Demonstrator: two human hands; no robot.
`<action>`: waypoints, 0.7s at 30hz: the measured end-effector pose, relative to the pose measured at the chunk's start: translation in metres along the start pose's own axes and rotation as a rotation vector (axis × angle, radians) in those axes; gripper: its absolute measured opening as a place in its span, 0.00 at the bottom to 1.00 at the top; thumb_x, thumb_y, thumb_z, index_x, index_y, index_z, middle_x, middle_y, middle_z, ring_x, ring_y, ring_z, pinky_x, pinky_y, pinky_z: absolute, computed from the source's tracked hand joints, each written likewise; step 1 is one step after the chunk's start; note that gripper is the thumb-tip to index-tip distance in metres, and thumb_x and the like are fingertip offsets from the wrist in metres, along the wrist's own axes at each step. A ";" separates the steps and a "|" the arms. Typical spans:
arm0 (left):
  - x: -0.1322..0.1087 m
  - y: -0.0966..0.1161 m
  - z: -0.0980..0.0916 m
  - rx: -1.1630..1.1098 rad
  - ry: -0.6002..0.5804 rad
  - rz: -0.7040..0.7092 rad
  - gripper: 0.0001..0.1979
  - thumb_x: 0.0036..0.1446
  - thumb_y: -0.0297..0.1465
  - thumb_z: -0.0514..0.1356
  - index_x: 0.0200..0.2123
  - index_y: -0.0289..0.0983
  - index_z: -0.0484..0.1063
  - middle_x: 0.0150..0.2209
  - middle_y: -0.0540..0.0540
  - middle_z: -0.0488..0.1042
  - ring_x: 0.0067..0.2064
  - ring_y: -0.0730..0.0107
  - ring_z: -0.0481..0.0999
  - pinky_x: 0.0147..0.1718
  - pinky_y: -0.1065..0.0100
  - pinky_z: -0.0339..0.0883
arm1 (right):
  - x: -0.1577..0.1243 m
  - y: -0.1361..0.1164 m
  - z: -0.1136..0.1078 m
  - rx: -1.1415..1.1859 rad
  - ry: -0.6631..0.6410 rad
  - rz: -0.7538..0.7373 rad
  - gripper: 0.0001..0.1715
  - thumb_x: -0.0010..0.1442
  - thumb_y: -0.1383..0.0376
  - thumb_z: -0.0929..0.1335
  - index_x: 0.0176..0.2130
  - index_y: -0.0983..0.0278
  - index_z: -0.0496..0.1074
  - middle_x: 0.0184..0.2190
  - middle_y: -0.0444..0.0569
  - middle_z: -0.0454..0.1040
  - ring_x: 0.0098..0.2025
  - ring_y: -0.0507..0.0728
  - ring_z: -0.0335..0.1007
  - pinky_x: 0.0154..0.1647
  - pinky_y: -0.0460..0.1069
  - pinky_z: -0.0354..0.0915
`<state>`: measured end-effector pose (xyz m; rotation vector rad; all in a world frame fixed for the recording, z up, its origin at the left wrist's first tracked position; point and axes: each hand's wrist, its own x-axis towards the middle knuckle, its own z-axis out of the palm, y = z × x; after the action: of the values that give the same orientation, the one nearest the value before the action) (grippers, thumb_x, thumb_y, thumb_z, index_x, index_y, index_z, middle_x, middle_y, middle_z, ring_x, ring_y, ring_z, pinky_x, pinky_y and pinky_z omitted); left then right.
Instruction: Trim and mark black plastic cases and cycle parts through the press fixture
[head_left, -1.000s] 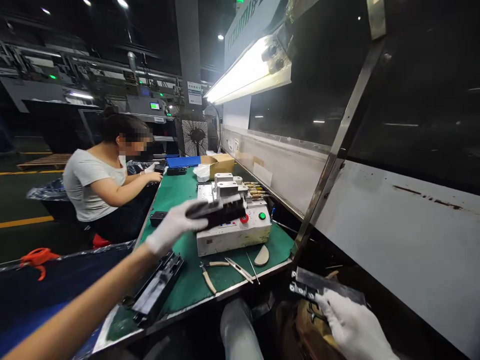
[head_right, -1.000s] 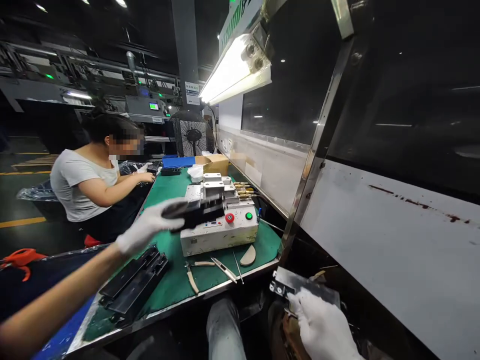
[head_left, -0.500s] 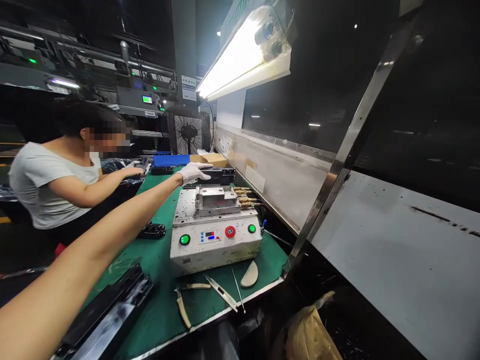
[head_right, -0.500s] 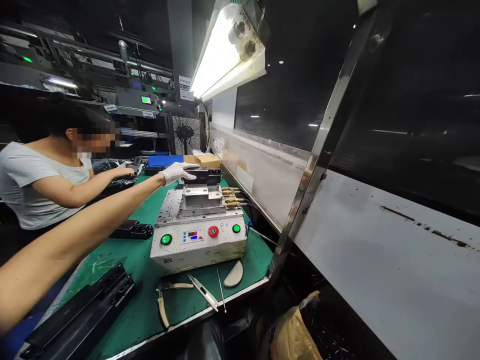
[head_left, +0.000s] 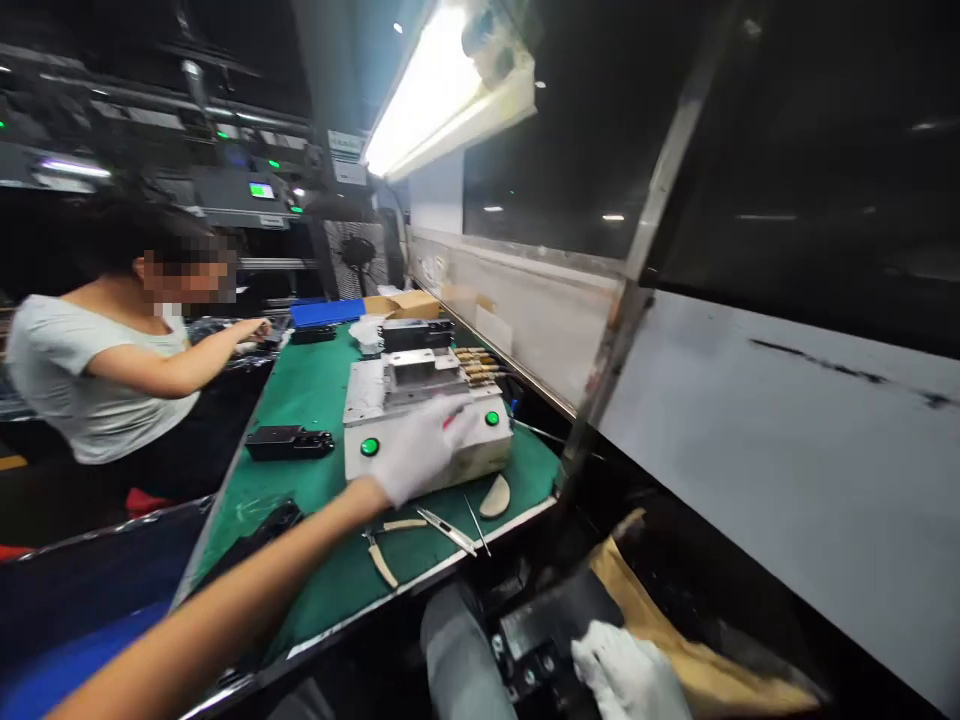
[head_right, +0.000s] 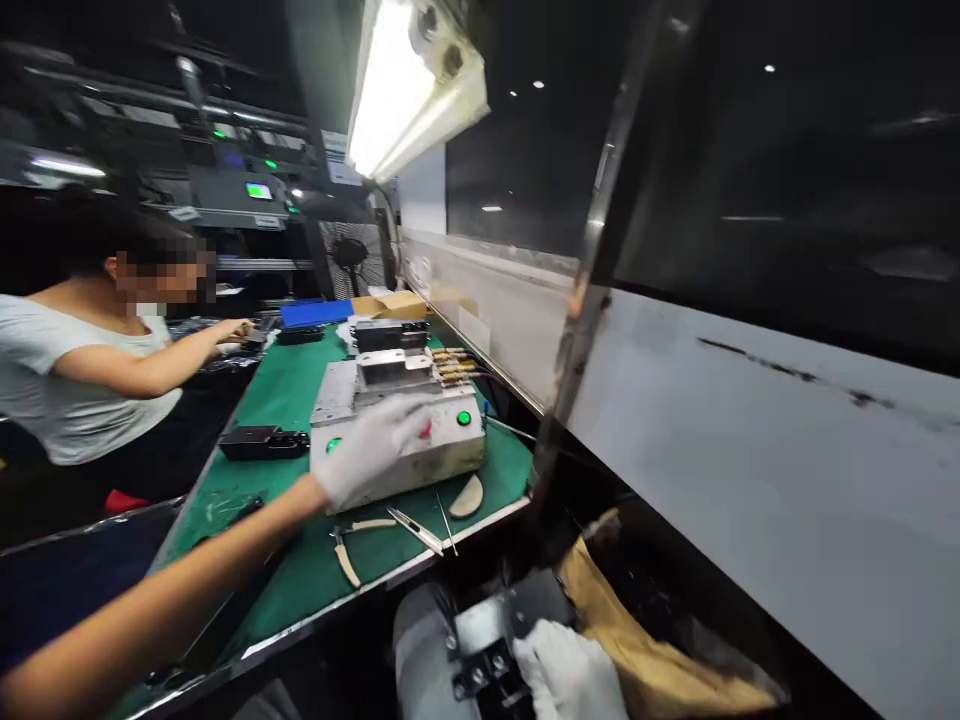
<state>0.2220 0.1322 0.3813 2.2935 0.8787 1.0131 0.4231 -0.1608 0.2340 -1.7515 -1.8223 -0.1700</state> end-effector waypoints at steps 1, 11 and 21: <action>-0.038 0.009 0.025 -0.112 -0.154 -0.096 0.25 0.65 0.48 0.58 0.58 0.41 0.76 0.57 0.40 0.81 0.58 0.49 0.77 0.62 0.54 0.66 | 0.002 -0.013 -0.002 0.050 0.005 -0.010 0.29 0.77 0.58 0.55 0.27 0.60 0.68 0.24 0.46 0.74 0.26 0.53 0.73 0.27 0.48 0.60; -0.249 0.008 0.128 -1.146 -0.498 -1.410 0.20 0.53 0.51 0.70 0.35 0.39 0.82 0.31 0.45 0.84 0.37 0.57 0.84 0.35 0.63 0.75 | -0.044 -0.009 -0.043 0.232 0.205 0.234 0.29 0.75 0.54 0.55 0.31 0.60 0.73 0.26 0.48 0.75 0.28 0.55 0.71 0.32 0.50 0.65; -0.272 0.024 0.108 -1.539 -0.087 -0.989 0.24 0.50 0.27 0.70 0.52 0.46 0.81 0.48 0.48 0.85 0.60 0.49 0.78 0.62 0.53 0.71 | -0.018 -0.024 0.009 0.493 -0.124 0.468 0.43 0.65 0.50 0.72 0.70 0.63 0.63 0.61 0.59 0.75 0.61 0.65 0.75 0.61 0.59 0.72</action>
<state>0.1729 -0.0964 0.2036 0.4740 0.6232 0.6368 0.3964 -0.1754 0.2250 -1.7832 -1.3268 0.5391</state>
